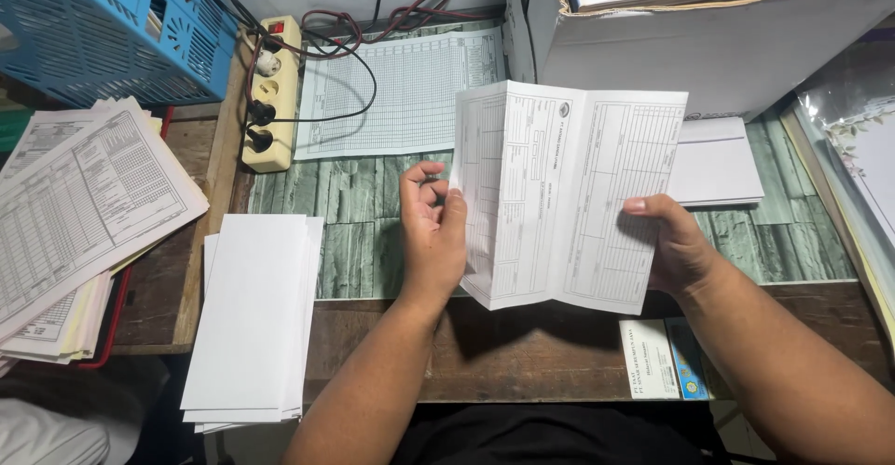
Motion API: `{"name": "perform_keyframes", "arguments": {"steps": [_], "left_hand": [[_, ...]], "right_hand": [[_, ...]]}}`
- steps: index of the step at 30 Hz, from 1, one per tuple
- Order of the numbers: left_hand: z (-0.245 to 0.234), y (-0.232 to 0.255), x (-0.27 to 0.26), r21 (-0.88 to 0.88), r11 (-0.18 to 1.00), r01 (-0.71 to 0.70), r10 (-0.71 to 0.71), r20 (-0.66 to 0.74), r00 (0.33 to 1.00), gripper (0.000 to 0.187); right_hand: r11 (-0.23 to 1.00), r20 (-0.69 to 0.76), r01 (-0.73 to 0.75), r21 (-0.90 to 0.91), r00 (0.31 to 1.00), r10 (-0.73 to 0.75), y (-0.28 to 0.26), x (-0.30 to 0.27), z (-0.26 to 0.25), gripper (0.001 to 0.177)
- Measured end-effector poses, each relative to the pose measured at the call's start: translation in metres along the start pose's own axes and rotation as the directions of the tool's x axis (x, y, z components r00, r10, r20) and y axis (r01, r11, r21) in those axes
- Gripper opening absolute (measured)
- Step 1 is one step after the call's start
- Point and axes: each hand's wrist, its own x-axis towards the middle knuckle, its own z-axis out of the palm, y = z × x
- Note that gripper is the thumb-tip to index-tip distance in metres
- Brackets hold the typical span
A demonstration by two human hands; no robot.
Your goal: Folding printed documents and inserting them into envelopes for mailing
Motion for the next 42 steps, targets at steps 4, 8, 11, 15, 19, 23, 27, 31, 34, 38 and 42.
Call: {"name": "perform_keyframes", "arguments": {"steps": [4,8,11,15,19,23,27,31,34,38,42], "left_hand": [[-0.013,0.016,0.003,0.079,0.995,-0.068,0.07,-0.027,0.997,0.022],[-0.025,0.058,-0.005,0.183,0.983,0.009,-0.003,-0.033,0.999,0.017],[-0.044,0.076,-0.014,0.361,0.932,0.038,-0.05,0.024,0.998,0.016],[-0.071,0.077,-0.026,0.688,0.71,0.152,-0.333,0.136,0.933,0.017],[-0.091,0.035,-0.051,0.77,0.637,-0.036,-0.302,0.292,0.907,0.026],[-0.084,0.018,-0.069,0.945,0.258,-0.202,-0.118,0.238,0.964,0.036],[-0.064,0.035,-0.071,0.912,0.248,-0.326,0.01,0.334,0.942,0.043],[-0.039,0.039,-0.073,0.697,0.465,-0.546,-0.001,0.617,0.787,0.043],[-0.025,0.014,-0.078,0.515,0.493,-0.701,-0.002,0.807,0.591,0.052],[-0.026,-0.007,-0.084,0.516,0.426,-0.743,-0.011,0.824,0.566,0.039],[-0.032,0.007,-0.08,0.57,0.455,-0.684,-0.125,0.802,0.585,0.069]], "right_hand": [[0.993,0.007,0.082,0.086,0.997,-0.083,-0.078,-0.028,0.095,0.054],[0.988,-0.218,-0.039,-0.147,0.976,0.006,-0.112,-0.045,0.118,0.065],[0.94,-0.359,-0.043,-0.337,0.929,-0.086,-0.099,-0.06,0.096,0.034],[0.591,-0.509,-0.431,-0.682,0.86,0.039,-0.1,-0.084,0.118,0.048],[0.235,-0.537,-0.551,-0.801,0.834,0.127,-0.076,-0.094,0.116,0.074],[-0.14,-0.222,-0.232,-0.963,0.971,-0.088,-0.043,-0.105,0.09,0.088],[-0.417,0.21,0.096,-0.904,0.948,-0.238,-0.031,-0.105,0.086,0.07],[-0.27,0.449,0.378,-0.886,0.845,-0.291,-0.027,-0.098,0.114,0.062],[-0.112,0.56,0.551,-0.827,0.79,-0.25,-0.006,-0.09,0.122,0.054],[-0.405,0.46,0.392,-0.826,0.884,-0.084,0.023,-0.08,0.114,0.06],[-0.571,0.353,0.302,-0.763,0.935,0.023,0.02,-0.084,0.105,0.08]]}}
